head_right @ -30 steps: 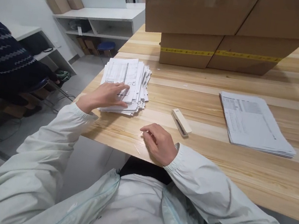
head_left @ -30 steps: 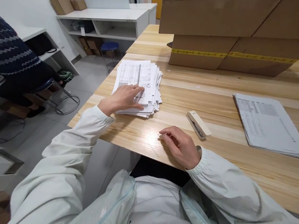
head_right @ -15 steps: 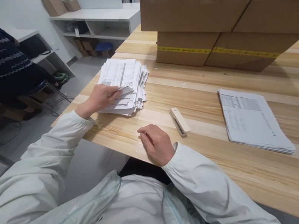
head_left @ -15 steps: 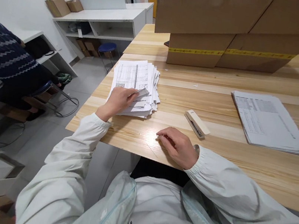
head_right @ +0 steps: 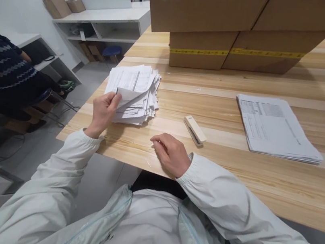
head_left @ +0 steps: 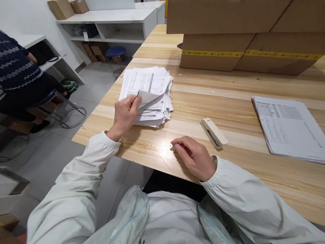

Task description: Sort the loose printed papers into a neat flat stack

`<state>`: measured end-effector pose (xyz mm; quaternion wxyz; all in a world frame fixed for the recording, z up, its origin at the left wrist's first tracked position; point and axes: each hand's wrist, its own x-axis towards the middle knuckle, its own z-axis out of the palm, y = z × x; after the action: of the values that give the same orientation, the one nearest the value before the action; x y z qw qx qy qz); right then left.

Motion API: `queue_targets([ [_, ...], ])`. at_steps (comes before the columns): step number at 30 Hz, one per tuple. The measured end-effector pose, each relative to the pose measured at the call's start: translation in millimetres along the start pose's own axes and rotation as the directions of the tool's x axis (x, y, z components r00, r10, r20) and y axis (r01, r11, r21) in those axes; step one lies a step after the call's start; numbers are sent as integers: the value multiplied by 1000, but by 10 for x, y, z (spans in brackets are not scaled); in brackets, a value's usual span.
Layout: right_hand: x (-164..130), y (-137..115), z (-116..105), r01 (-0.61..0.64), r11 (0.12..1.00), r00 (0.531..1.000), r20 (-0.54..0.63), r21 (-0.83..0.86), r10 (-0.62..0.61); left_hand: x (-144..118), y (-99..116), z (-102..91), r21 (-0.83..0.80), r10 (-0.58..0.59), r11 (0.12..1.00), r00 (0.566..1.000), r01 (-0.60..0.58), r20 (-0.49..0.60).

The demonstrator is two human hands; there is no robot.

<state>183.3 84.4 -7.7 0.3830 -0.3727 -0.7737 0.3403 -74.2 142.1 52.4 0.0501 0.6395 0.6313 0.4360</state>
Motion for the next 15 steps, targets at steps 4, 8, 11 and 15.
queue_targets([
  [4,45,-41,-22,-273,891,961,69,363,267,-541,240,12,69,129,990,990,-125,-61],
  [8,100,-18,-47,-470,592,874,252,655,414,-1179,453,170,-71,311,949,947,-306,77],
  [11,102,56,-45,-403,606,907,209,686,367,-1425,500,305,-243,378,908,916,-340,132],
  [15,84,123,-63,-290,673,950,118,680,290,-1381,419,303,-343,120,933,993,-113,1],
])
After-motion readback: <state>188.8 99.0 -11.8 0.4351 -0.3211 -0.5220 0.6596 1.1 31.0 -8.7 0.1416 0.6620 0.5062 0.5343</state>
